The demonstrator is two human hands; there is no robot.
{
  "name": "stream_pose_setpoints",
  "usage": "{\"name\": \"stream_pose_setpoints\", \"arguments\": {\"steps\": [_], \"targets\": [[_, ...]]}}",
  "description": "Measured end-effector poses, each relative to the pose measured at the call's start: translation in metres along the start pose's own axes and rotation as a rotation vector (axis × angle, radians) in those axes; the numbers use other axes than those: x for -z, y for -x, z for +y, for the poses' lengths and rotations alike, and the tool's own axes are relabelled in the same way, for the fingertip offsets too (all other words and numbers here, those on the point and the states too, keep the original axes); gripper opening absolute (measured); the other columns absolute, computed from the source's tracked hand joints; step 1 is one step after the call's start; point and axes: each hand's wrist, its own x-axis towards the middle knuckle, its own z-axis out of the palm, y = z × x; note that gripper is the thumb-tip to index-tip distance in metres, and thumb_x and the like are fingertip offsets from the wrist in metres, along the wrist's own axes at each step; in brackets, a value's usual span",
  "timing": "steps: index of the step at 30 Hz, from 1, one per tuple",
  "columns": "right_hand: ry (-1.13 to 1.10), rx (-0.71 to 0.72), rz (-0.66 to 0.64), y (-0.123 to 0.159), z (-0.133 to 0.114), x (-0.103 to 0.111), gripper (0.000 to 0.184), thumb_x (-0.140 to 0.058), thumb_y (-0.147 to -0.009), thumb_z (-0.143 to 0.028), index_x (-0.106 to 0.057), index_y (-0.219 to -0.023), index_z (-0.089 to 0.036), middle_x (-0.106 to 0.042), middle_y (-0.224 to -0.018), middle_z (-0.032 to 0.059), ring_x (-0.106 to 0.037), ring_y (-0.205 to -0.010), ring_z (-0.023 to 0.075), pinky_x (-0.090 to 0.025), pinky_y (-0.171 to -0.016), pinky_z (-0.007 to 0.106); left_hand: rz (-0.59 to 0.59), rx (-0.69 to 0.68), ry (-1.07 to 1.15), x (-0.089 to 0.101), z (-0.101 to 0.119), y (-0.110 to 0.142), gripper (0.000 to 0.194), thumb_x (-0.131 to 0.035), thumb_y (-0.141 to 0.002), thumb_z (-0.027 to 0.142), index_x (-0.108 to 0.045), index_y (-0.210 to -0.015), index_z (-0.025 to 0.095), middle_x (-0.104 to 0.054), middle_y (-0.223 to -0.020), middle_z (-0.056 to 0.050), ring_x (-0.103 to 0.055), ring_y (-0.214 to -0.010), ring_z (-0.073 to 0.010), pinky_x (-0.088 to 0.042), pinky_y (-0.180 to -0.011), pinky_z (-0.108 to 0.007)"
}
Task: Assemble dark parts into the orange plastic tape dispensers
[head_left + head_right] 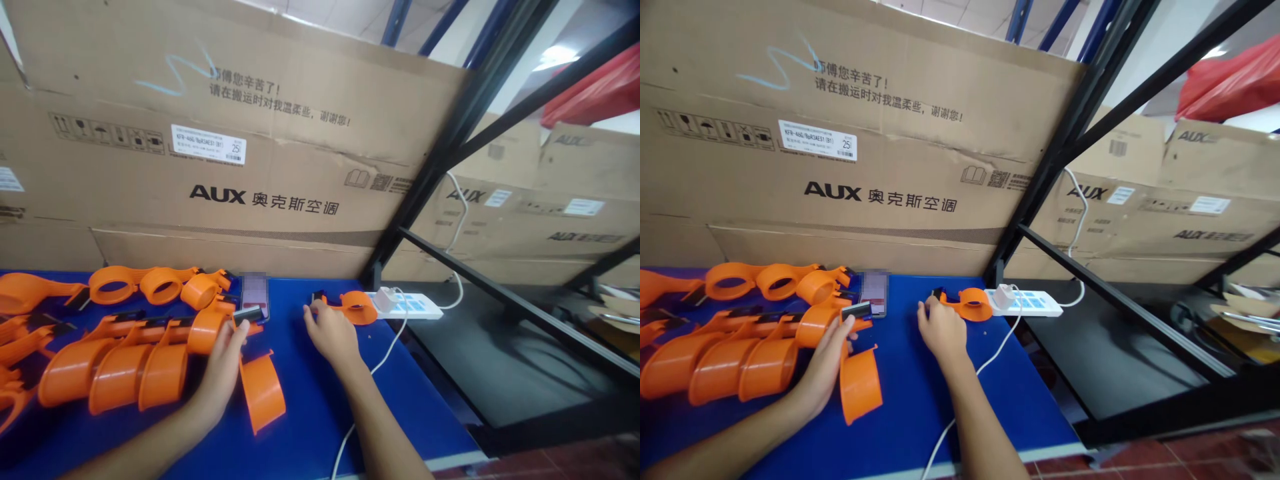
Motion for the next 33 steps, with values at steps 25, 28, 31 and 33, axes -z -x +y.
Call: {"name": "stream_pose_setpoints", "arguments": {"steps": [25,28,31,33], "targets": [[-0.679,0.608,0.039,0.027,-0.039,-0.023,0.032,-0.056,-0.099,-0.036,-0.067,-0.123,-0.019,-0.074,-0.095,0.0061,-0.064,-0.072,0.0152,-0.049,-0.068,0.026,-0.183,0.021,0.134,-0.005,0.001,0.000,0.053,-0.080,-0.076,0.054,-0.062,-0.112,0.019,-0.072,-0.077,-0.002,-0.071,-0.069,-0.0195,-0.055,-0.066,-0.029],[-0.596,0.612,0.141,0.032,-0.041,-0.028,0.031,-0.057,-0.097,-0.036,-0.068,-0.121,-0.018,-0.075,-0.098,0.0087,-0.066,-0.077,0.0180,-0.051,-0.071,0.028,-0.192,0.044,0.181,-0.005,0.004,0.001,0.055,-0.082,-0.073,0.050,-0.061,-0.114,0.019,-0.074,-0.081,-0.003,-0.073,-0.067,-0.0212,-0.057,-0.064,-0.031],[-0.555,0.612,0.205,0.036,-0.043,-0.029,0.034,-0.057,-0.096,-0.035,-0.066,-0.124,-0.018,-0.075,-0.099,0.0095,-0.068,-0.081,0.0201,-0.053,-0.075,0.030,-0.222,0.050,0.149,-0.005,0.003,-0.001,0.053,-0.081,-0.075,0.051,-0.062,-0.112,0.018,-0.075,-0.083,-0.006,-0.073,-0.065,-0.0219,-0.058,-0.062,-0.032],[-0.554,0.616,0.239,0.036,-0.042,-0.029,0.036,-0.056,-0.096,-0.032,-0.064,-0.128,-0.017,-0.076,-0.100,0.0099,-0.068,-0.082,0.0207,-0.053,-0.076,0.031,-0.238,0.044,0.114,-0.004,0.002,-0.003,0.051,-0.079,-0.078,0.054,-0.063,-0.109,0.018,-0.075,-0.082,-0.006,-0.074,-0.063,-0.0220,-0.058,-0.061,-0.031]]}}
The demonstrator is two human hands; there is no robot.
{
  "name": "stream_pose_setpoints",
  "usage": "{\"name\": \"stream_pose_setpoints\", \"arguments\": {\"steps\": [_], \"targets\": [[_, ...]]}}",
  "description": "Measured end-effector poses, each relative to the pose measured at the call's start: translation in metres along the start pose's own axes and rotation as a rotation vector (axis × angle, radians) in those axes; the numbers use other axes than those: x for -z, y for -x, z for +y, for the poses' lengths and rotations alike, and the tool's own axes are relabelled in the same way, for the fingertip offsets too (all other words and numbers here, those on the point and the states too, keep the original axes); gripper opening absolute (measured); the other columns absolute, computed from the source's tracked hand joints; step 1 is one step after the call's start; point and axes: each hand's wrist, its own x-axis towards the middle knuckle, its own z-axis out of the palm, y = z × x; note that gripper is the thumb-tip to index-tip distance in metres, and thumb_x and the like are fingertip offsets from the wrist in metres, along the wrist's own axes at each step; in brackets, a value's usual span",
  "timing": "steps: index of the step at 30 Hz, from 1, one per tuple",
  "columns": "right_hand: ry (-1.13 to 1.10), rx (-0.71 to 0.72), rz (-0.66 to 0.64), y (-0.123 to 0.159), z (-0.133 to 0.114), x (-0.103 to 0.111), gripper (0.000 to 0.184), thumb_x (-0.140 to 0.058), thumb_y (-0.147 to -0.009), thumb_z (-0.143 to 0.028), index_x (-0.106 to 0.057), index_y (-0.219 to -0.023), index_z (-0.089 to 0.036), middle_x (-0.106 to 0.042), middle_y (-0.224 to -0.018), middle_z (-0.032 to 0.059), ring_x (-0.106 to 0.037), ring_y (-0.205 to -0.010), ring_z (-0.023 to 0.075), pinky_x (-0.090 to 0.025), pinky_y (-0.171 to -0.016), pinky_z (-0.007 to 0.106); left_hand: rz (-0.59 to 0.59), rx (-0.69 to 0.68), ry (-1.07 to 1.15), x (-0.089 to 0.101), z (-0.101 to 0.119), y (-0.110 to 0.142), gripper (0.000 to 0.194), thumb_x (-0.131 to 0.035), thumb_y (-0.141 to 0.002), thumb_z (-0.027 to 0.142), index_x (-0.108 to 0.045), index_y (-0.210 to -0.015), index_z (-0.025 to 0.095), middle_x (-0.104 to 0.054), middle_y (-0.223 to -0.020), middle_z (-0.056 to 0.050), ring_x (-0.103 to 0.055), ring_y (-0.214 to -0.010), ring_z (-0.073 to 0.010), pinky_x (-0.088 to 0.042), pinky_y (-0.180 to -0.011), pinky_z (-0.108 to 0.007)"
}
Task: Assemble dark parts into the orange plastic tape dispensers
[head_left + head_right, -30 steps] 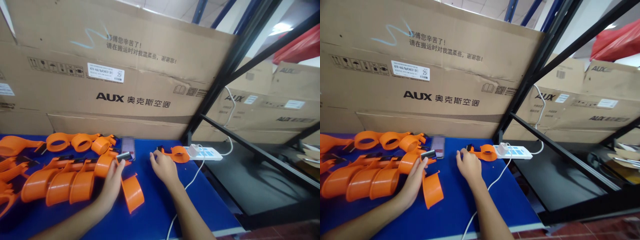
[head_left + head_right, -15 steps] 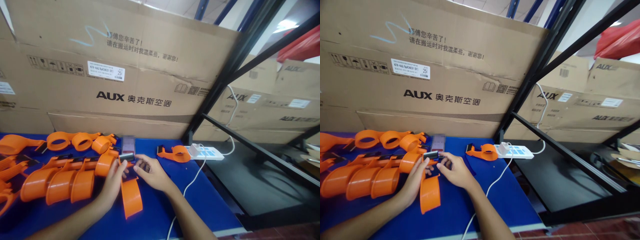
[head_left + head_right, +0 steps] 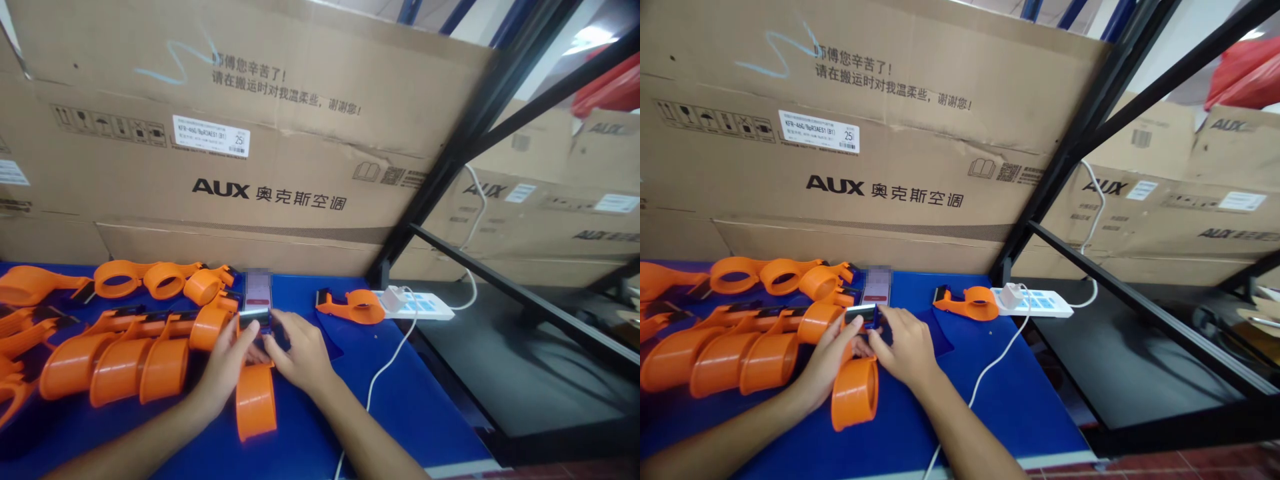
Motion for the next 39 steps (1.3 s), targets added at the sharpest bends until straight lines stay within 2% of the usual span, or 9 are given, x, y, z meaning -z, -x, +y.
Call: {"name": "stream_pose_setpoints", "arguments": {"steps": [8,15,22,29,34,39], "targets": [[0.005,0.028,-0.017,0.003,0.003,0.001,0.043,-0.052,-0.098,-0.033,-0.061,-0.136,-0.015,-0.075,-0.092,0.0109,-0.069,-0.081,0.0221,-0.054,-0.077,0.032,-0.001,-0.027,-0.079,-0.001,0.002,0.002,0.045,-0.077,-0.079,0.056,-0.064,-0.101,0.018,-0.073,-0.080,-0.005,-0.071,-0.058,-0.0193,-0.058,-0.057,-0.030],[0.044,0.058,-0.038,0.001,0.002,0.001,0.042,-0.047,-0.098,-0.028,-0.061,-0.135,-0.014,-0.075,-0.095,0.0115,-0.068,-0.078,0.0206,-0.052,-0.074,0.030,-0.007,-0.059,-0.045,-0.001,-0.001,0.002,0.041,-0.076,-0.081,0.055,-0.057,-0.076,0.018,-0.058,-0.062,0.001,-0.059,-0.056,-0.0130,-0.056,-0.059,-0.027],[0.078,0.130,-0.014,0.000,0.006,-0.001,0.038,-0.045,-0.101,-0.028,-0.061,-0.133,-0.014,-0.075,-0.095,0.0113,-0.067,-0.076,0.0202,-0.052,-0.073,0.030,0.002,-0.029,-0.010,0.000,-0.004,0.000,0.039,-0.077,-0.081,0.052,-0.056,-0.079,0.019,-0.051,-0.059,0.005,-0.053,-0.052,-0.0111,-0.058,-0.064,-0.031],[0.058,0.134,-0.040,-0.002,0.011,0.002,0.042,-0.051,-0.102,-0.033,-0.058,-0.140,-0.017,-0.076,-0.094,0.0097,-0.067,-0.073,0.0195,-0.051,-0.068,0.029,-0.010,0.052,0.090,-0.004,0.003,0.005,0.039,-0.077,-0.082,0.052,-0.057,-0.080,0.019,-0.053,-0.057,0.004,-0.057,-0.053,-0.0122,-0.054,-0.061,-0.026],[0.084,0.203,-0.095,-0.005,0.016,0.008,0.048,-0.052,-0.101,-0.031,-0.053,-0.145,-0.015,-0.075,-0.091,0.0092,-0.064,-0.070,0.0184,-0.047,-0.061,0.028,0.063,0.168,0.286,-0.010,0.010,0.012,0.037,-0.084,-0.078,0.045,-0.064,-0.092,0.017,-0.063,-0.069,0.000,-0.060,-0.059,-0.0117,-0.052,-0.058,-0.022],[0.098,0.261,-0.031,-0.005,0.017,0.008,0.042,-0.049,-0.099,-0.022,-0.057,-0.140,-0.015,-0.074,-0.087,0.0080,-0.062,-0.068,0.0169,-0.046,-0.061,0.028,0.044,0.154,0.257,-0.009,0.009,0.009,0.040,-0.083,-0.076,0.049,-0.065,-0.092,0.016,-0.069,-0.075,-0.004,-0.063,-0.061,-0.0147,-0.053,-0.059,-0.025]]}}
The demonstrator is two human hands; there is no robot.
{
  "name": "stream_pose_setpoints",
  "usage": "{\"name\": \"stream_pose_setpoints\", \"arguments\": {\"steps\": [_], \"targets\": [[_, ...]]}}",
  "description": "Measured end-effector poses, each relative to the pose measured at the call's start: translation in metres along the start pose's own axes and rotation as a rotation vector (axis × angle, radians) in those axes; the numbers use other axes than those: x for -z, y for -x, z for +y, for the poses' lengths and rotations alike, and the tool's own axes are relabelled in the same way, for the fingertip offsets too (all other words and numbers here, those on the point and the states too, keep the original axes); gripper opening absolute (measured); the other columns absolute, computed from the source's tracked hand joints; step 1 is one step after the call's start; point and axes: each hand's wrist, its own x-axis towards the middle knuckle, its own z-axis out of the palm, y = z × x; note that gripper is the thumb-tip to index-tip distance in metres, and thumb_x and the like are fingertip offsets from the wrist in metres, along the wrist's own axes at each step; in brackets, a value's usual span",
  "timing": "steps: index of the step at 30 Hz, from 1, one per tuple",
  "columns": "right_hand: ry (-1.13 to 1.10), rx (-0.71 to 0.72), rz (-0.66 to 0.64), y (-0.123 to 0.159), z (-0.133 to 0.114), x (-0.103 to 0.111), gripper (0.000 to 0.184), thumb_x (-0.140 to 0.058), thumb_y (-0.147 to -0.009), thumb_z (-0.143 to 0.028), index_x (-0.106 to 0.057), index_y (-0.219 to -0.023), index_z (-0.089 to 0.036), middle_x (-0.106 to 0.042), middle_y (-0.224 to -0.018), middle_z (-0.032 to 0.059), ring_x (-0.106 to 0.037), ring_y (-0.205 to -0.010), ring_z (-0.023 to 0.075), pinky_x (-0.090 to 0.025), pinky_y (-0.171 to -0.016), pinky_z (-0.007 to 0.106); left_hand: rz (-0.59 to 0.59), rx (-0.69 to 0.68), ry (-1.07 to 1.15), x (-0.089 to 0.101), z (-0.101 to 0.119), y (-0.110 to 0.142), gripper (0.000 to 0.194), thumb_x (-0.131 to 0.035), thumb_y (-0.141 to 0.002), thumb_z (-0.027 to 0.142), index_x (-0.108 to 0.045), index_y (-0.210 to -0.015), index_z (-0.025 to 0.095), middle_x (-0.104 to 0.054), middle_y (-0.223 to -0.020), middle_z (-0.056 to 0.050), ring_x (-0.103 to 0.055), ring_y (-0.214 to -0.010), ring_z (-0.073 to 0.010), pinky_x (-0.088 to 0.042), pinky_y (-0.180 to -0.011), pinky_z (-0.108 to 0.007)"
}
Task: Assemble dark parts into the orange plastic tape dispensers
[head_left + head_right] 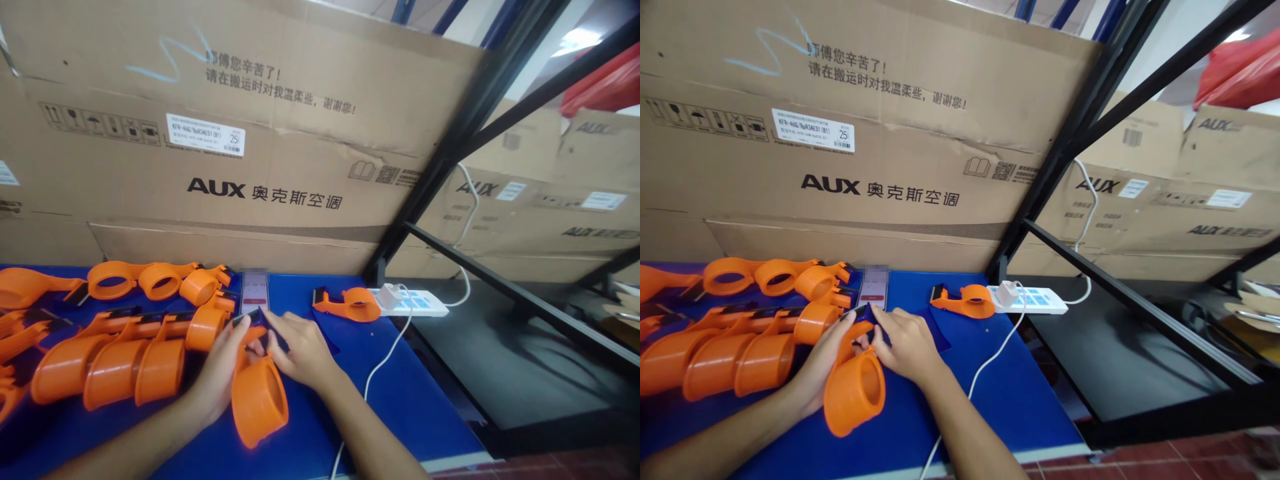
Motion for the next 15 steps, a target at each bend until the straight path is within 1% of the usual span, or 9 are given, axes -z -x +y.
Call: {"name": "stream_pose_setpoints", "arguments": {"steps": [3,7,12,15], "targets": [[0.028,0.022,0.008,0.001,-0.001,-0.002,0.039,-0.050,-0.099,-0.023,-0.059,-0.136,-0.015,-0.074,-0.088,0.0080,-0.062,-0.067,0.0164,-0.046,-0.061,0.028,-0.001,0.005,-0.027,0.002,0.001,-0.002,0.042,-0.083,-0.076,0.052,-0.066,-0.087,0.015,-0.068,-0.072,-0.005,-0.062,-0.058,-0.0145,-0.052,-0.058,-0.025],[0.103,-0.005,0.022,0.004,-0.004,-0.006,0.045,-0.053,-0.096,-0.022,-0.056,-0.140,-0.012,-0.074,-0.086,0.0090,-0.064,-0.068,0.0175,-0.048,-0.062,0.028,-0.044,-0.002,-0.052,0.002,0.002,-0.002,0.042,-0.080,-0.078,0.054,-0.065,-0.077,0.014,-0.066,-0.069,-0.005,-0.061,-0.059,-0.0144,-0.052,-0.059,-0.025],[0.164,-0.057,0.028,0.008,-0.009,-0.016,0.049,-0.053,-0.091,-0.017,-0.055,-0.140,-0.010,-0.074,-0.086,0.0095,-0.066,-0.070,0.0192,-0.050,-0.065,0.029,-0.014,-0.044,-0.074,0.001,0.001,-0.001,0.042,-0.083,-0.075,0.054,-0.066,-0.080,0.015,-0.064,-0.067,-0.003,-0.058,-0.057,-0.0137,-0.049,-0.056,-0.024],[0.183,-0.076,0.040,0.009,-0.011,-0.021,0.047,-0.051,-0.089,-0.014,-0.056,-0.135,-0.009,-0.074,-0.085,0.0100,-0.066,-0.070,0.0200,-0.051,-0.067,0.030,-0.023,-0.076,-0.128,0.001,0.000,0.000,0.042,-0.081,-0.077,0.053,-0.062,-0.074,0.016,-0.057,-0.059,0.000,-0.051,-0.052,-0.0113,-0.044,-0.052,-0.022]]}}
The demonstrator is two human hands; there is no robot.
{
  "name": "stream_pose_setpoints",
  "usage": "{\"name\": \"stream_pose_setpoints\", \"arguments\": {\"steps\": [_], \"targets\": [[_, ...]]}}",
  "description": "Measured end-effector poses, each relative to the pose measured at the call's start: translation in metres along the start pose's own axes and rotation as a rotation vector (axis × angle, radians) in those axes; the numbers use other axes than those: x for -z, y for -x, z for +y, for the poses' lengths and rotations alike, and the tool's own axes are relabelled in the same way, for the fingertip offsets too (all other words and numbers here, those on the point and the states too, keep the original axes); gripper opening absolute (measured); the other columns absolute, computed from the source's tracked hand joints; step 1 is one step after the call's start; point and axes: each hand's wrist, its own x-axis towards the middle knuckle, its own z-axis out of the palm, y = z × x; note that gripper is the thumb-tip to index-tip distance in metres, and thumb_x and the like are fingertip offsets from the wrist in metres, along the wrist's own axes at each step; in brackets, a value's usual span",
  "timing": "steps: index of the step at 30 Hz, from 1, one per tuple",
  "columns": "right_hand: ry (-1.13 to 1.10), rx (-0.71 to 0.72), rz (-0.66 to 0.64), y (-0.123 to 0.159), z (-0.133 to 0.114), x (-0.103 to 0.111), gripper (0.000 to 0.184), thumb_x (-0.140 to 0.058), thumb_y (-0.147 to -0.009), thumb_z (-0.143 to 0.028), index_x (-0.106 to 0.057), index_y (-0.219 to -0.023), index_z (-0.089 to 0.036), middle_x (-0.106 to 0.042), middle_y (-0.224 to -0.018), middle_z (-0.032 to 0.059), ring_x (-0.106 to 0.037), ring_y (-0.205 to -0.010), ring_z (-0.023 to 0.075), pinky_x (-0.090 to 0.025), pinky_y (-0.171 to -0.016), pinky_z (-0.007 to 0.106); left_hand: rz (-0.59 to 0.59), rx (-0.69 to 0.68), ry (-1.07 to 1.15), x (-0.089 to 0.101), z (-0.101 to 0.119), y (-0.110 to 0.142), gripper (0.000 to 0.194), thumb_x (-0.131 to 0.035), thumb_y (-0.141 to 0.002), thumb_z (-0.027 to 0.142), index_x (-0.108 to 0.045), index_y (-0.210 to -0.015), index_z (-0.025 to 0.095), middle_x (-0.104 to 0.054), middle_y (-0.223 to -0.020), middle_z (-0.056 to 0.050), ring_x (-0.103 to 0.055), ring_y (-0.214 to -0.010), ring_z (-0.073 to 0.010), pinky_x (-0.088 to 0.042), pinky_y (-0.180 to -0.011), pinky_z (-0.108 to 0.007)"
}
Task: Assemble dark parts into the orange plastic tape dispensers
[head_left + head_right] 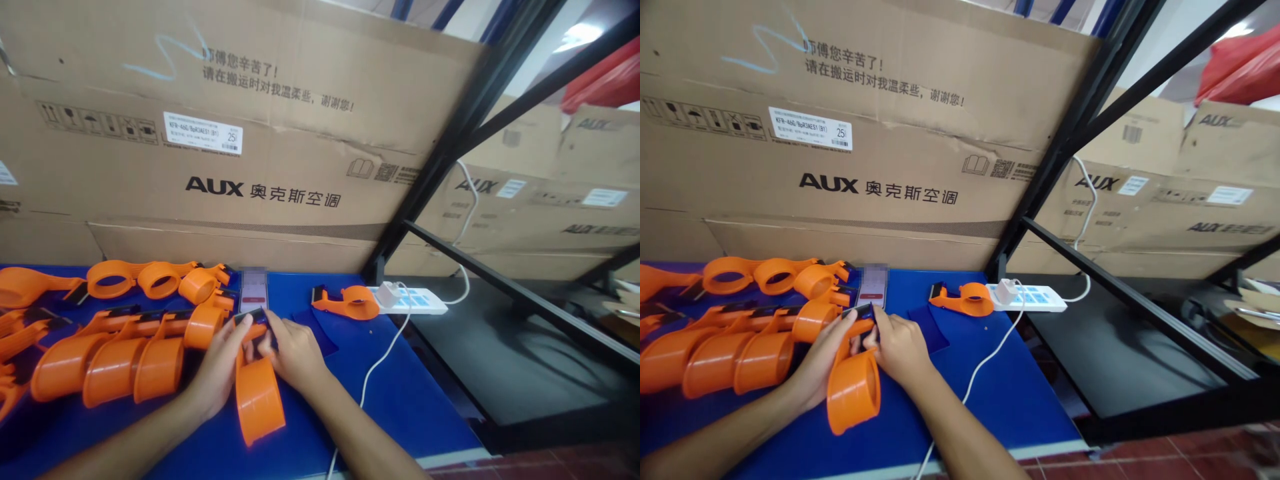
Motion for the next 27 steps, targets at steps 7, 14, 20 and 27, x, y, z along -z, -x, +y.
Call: {"name": "stream_pose_setpoints", "arguments": {"steps": [7,14,20,27], "targets": [[0.012,0.025,-0.033,0.001,-0.001,-0.001,0.044,-0.051,-0.093,-0.017,-0.053,-0.135,-0.005,-0.075,-0.090,0.0137,-0.066,-0.075,0.0235,-0.054,-0.067,0.033,-0.009,0.025,0.070,-0.003,0.002,-0.001,0.036,-0.084,-0.077,0.046,-0.066,-0.079,0.015,-0.061,-0.061,0.000,-0.050,-0.051,-0.0104,-0.043,-0.051,-0.021],[-0.019,0.020,-0.036,0.001,-0.002,0.001,0.046,-0.053,-0.092,-0.015,-0.052,-0.138,-0.006,-0.073,-0.092,0.0142,-0.065,-0.076,0.0240,-0.055,-0.069,0.035,-0.005,0.018,0.091,-0.007,0.006,0.001,0.035,-0.086,-0.074,0.044,-0.068,-0.082,0.015,-0.066,-0.063,0.000,-0.055,-0.051,-0.0117,-0.044,-0.051,-0.023],[-0.028,0.018,-0.029,0.001,-0.005,0.001,0.046,-0.053,-0.092,-0.016,-0.053,-0.137,-0.006,-0.072,-0.088,0.0136,-0.063,-0.075,0.0243,-0.054,-0.067,0.035,-0.015,0.058,0.147,-0.006,0.006,0.000,0.038,-0.089,-0.070,0.044,-0.065,-0.080,0.016,-0.063,-0.060,0.001,-0.056,-0.050,-0.0122,-0.044,-0.050,-0.023],[-0.106,-0.009,-0.014,-0.005,0.000,0.009,0.039,-0.053,-0.095,-0.021,-0.058,-0.132,-0.012,-0.073,-0.092,0.0121,-0.065,-0.077,0.0222,-0.054,-0.069,0.033,0.034,0.036,0.137,-0.002,0.005,-0.001,0.035,-0.088,-0.072,0.041,-0.064,-0.082,0.017,-0.063,-0.062,0.003,-0.056,-0.051,-0.0107,-0.043,-0.050,-0.021]]}}
